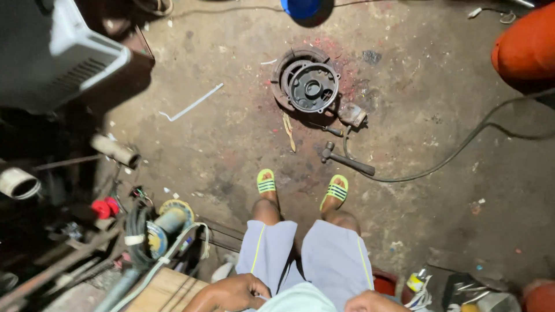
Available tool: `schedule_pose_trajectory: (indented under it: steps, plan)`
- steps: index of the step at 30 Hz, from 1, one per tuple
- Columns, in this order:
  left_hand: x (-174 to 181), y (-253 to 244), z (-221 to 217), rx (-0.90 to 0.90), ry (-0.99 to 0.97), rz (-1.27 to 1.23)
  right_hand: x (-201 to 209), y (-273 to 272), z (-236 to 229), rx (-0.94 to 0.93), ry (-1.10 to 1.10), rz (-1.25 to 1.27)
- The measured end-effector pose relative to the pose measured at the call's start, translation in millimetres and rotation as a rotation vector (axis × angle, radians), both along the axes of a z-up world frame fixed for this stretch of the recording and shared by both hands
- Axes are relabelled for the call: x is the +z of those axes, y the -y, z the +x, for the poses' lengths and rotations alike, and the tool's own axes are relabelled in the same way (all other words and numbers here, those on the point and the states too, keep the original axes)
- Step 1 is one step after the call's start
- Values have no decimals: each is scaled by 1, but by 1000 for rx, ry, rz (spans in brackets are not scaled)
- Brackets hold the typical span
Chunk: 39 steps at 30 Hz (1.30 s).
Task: Cleaning a metal motor housing component with a wire brush in a workshop.
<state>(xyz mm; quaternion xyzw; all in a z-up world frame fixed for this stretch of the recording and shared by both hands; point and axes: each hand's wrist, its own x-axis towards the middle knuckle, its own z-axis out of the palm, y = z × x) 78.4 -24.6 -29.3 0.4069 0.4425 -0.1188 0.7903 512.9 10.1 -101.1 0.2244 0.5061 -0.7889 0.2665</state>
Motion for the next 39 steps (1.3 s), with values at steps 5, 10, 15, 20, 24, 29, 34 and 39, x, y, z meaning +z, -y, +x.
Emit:
schedule_pose_trajectory:
  steps: [5, 10, 15, 20, 24, 29, 34, 39]
  plan:
    - [-59, -55, 86, 494, -338, 325, -43, -88, -38, -324, 423, 245]
    - [-273, -78, 128, 773, -449, 327, -257, -128, -57, -321, 396, 760]
    - [-420, -126, 115, 812, -558, 251, -432, -174, -103, -318, 576, 742]
    - [-482, -162, 84, 940, -543, 414, -450, -300, -161, -644, 352, 1733]
    - [-517, -192, 59, 920, -525, 631, -487, -386, -186, -572, 132, 1950]
    - [-562, -231, 10, 949, -580, 1099, -545, -428, -189, -244, 34, 1942]
    - [-543, -233, 10, 1310, -662, 992, -541, -396, -190, -114, 46, 1986]
    - [-565, -244, 2, 1410, -661, 1118, -573, -342, -208, -215, -364, 2248]
